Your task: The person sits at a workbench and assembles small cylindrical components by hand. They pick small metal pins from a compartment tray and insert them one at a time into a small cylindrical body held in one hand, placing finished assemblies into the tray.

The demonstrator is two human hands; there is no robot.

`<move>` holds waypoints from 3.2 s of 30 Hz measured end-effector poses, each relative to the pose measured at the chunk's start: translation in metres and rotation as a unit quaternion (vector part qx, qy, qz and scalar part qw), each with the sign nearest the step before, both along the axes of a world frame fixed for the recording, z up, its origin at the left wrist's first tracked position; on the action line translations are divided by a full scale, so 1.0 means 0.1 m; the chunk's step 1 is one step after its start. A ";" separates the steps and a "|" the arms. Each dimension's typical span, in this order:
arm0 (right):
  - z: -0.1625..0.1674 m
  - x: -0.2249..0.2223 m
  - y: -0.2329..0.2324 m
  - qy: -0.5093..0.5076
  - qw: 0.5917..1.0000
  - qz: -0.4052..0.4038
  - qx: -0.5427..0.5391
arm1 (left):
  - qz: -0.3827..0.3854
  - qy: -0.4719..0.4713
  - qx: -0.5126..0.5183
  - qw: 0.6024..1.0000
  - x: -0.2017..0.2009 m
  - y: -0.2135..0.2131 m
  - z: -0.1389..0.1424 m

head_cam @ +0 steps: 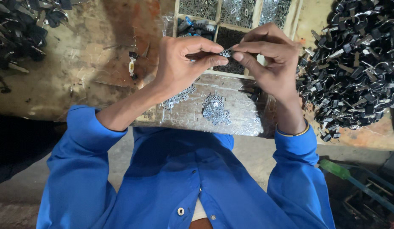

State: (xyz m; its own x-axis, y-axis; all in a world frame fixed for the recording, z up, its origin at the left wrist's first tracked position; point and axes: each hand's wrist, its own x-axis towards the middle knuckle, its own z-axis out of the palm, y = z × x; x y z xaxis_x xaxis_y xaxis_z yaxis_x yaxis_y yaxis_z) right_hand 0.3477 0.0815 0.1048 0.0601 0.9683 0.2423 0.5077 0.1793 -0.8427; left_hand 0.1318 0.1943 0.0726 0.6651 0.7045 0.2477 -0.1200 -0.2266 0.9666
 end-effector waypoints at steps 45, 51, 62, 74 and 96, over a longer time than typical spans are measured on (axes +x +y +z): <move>-0.13 -0.22 0.04 0.228 0.969 -0.012 -0.090 | -0.007 -0.047 -0.031 0.998 -0.01 0.00 -0.06; -0.07 -0.15 0.03 0.130 0.987 -0.001 -0.097 | -0.002 -0.043 0.003 0.999 -0.01 -0.01 -0.06; -0.08 -0.21 0.05 0.338 0.932 -0.004 -0.128 | -0.004 -0.047 -0.016 0.999 -0.01 -0.02 -0.05; -0.01 -0.13 0.09 -0.035 0.997 -0.064 -0.036 | 0.005 -0.045 -0.034 0.998 0.02 -0.03 -0.08; -0.01 -0.06 0.06 0.047 0.998 0.008 -0.051 | 0.000 -0.028 -0.040 0.999 0.00 0.00 -0.06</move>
